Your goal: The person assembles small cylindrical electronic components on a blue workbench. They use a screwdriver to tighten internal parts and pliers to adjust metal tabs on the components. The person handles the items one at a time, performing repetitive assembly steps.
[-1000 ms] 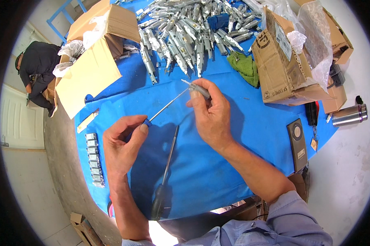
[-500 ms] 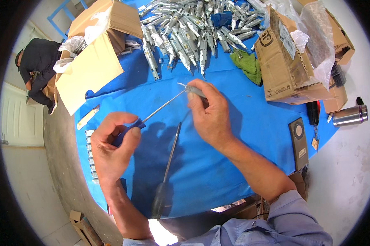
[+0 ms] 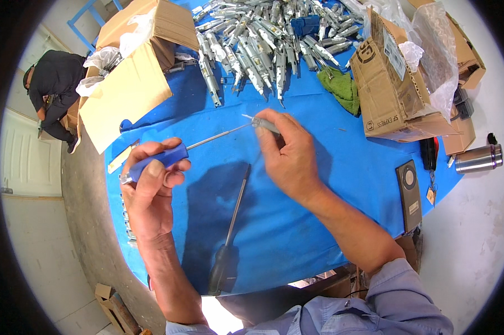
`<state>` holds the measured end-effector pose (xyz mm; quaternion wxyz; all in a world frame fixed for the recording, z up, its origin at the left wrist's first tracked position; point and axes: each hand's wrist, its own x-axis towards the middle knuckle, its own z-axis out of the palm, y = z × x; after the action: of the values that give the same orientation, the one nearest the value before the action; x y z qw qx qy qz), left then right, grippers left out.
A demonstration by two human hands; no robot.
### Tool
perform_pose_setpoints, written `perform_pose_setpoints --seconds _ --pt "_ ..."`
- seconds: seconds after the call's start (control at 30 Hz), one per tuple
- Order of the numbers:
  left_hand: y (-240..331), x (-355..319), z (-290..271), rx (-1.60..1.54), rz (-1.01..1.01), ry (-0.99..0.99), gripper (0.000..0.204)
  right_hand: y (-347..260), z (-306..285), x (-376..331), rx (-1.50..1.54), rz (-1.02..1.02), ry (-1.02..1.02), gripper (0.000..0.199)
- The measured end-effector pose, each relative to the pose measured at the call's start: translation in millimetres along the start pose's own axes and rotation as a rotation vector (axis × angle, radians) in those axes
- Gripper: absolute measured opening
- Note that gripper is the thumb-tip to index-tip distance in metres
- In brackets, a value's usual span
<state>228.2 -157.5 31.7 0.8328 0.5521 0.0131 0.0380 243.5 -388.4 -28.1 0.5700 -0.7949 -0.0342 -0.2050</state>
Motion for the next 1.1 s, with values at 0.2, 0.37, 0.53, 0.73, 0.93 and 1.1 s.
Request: perform_pose_setpoints --seconds 0.2,0.37,0.53,0.73,0.93,1.1 --pt "-11.7 -3.2 10.6 0.23 0.114 0.04 0.016 2.5 4.6 -3.0 0.069 0.005 0.022 0.017" --pt "-0.6 -0.6 -5.2 0.219 0.285 0.079 0.012 -1.0 4.2 -2.4 0.112 0.062 0.005 0.018" --pt "1.0 -9.9 14.0 0.268 0.295 0.057 0.01 1.7 4.7 -2.9 0.111 0.015 0.023 0.019" --pt "0.6 -13.4 14.2 0.293 0.339 0.05 0.009 -3.9 4.4 -2.4 0.11 0.01 0.036 0.016" --pt "0.7 -13.8 13.4 0.288 0.344 0.018 0.009 -1.3 5.8 -2.3 0.088 -0.025 0.043 0.015" --pt "1.2 -14.1 15.3 0.295 0.341 0.016 0.007 -3.7 5.2 -2.7 0.048 -0.038 0.009 0.013"
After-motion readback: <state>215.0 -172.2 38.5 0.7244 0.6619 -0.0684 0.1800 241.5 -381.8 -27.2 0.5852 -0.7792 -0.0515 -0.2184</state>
